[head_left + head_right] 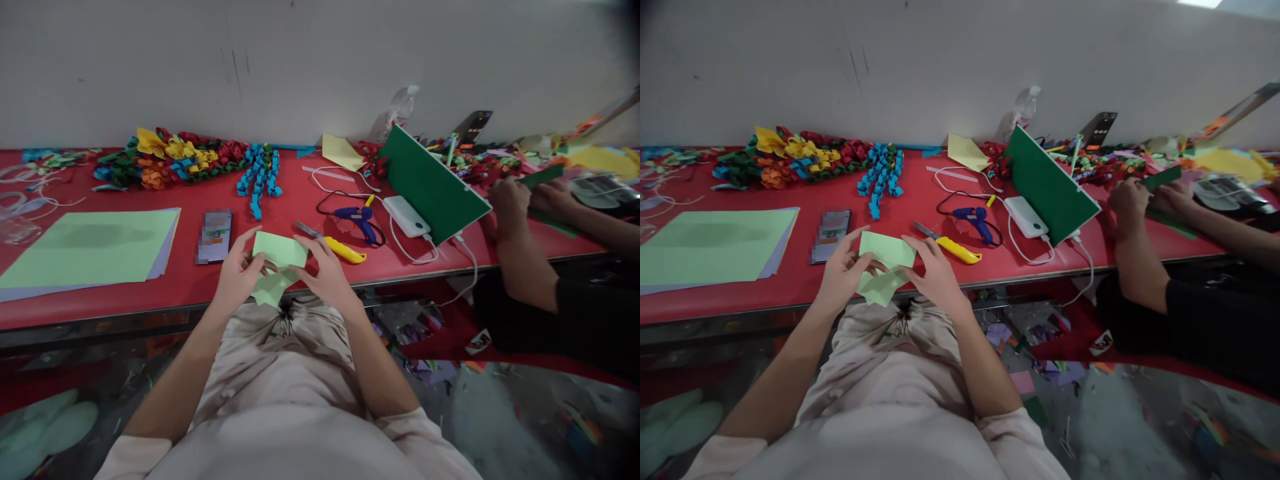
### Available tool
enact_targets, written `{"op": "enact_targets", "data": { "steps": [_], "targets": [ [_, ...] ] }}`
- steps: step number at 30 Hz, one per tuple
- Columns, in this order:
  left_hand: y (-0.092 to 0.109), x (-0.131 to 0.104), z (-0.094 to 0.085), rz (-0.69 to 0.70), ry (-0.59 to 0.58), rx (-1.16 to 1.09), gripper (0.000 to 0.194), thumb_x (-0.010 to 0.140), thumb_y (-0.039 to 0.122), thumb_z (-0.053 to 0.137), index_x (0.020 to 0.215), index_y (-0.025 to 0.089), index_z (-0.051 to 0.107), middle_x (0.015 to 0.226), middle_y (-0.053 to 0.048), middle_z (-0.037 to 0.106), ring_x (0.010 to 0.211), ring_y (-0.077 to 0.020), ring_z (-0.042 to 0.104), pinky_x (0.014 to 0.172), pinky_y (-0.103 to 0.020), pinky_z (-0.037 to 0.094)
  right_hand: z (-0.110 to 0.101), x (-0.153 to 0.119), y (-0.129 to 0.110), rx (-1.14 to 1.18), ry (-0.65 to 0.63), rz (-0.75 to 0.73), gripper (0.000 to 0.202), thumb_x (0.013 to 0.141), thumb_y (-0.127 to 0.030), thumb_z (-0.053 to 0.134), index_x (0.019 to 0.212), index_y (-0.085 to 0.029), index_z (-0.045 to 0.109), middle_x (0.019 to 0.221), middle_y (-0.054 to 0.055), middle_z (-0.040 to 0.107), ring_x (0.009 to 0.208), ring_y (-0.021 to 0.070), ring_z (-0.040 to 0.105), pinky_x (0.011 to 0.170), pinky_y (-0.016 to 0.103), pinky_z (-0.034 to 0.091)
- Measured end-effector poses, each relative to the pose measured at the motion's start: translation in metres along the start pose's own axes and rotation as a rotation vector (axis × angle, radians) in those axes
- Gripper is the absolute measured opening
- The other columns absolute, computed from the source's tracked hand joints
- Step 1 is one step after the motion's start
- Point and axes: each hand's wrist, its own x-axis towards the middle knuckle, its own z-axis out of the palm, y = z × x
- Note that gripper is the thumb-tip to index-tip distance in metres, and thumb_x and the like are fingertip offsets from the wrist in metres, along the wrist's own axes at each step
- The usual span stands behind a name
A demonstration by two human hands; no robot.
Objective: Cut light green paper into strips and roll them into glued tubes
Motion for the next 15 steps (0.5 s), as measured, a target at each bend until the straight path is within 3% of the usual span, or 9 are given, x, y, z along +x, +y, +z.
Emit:
{"op": "enact_targets", "data": {
  "steps": [6, 8, 11, 13, 15],
  "targets": [
    [0.006, 0.002, -0.007, 0.065, -0.170, 0.073, 0.071, 0.082, 0.048, 0.077, 0.140, 0.021, 0.048, 0.131, -0.014, 0.065, 0.110, -0.0260, 0.068, 0.081, -0.031, 0.059, -0.001, 0.002, -0.002, 0.075, -0.009, 0.059, 0.028, 0.097, -0.040, 0.058, 0.118, -0.022, 0.066, 0.101, 0.006, 0.066, 0.087, 0.0200, 0.058, 0.081, 0.033, 0.049],
    [0.008, 0.005, -0.008, 0.084, -0.194, 0.102, 0.062, 0.081, 0.049, 0.077, 0.131, 0.020, 0.053, 0.128, -0.014, 0.065, 0.113, -0.0265, 0.066, 0.084, -0.032, 0.058, 0.001, 0.003, 0.000, 0.103, 0.012, 0.101, 0.030, 0.100, -0.046, 0.052, 0.100, -0.020, 0.067, 0.090, 0.005, 0.066, 0.079, 0.0183, 0.057, 0.073, 0.031, 0.047],
    [0.008, 0.010, -0.006, 0.089, -0.182, 0.169, 0.046, 0.085, 0.046, 0.073, 0.120, 0.020, 0.059, 0.122, -0.010, 0.066, 0.109, -0.0233, 0.066, 0.087, -0.030, 0.056, 0.006, 0.006, 0.007, 0.155, 0.075, 0.221, 0.047, 0.101, -0.057, 0.044, 0.074, -0.021, 0.056, 0.066, 0.000, 0.052, 0.062, 0.0150, 0.046, 0.058, 0.029, 0.038],
    [0.007, 0.013, -0.003, 0.076, -0.180, 0.191, 0.044, 0.086, 0.047, 0.072, 0.118, 0.020, 0.060, 0.115, -0.008, 0.067, 0.102, -0.0217, 0.066, 0.084, -0.029, 0.055, 0.010, 0.010, 0.011, 0.194, 0.130, 0.277, 0.052, 0.099, -0.063, 0.043, 0.067, -0.022, 0.048, 0.060, -0.002, 0.044, 0.058, 0.0144, 0.041, 0.055, 0.029, 0.034],
    [0.005, 0.015, -0.001, 0.061, -0.158, 0.201, 0.046, 0.085, 0.050, 0.072, 0.117, 0.019, 0.061, 0.107, -0.007, 0.068, 0.095, -0.0207, 0.066, 0.079, -0.028, 0.055, 0.012, 0.015, 0.013, 0.250, 0.167, 0.288, 0.052, 0.098, -0.066, 0.043, 0.071, -0.022, 0.051, 0.063, -0.001, 0.048, 0.061, 0.0152, 0.045, 0.056, 0.028, 0.037]
  ]
}}
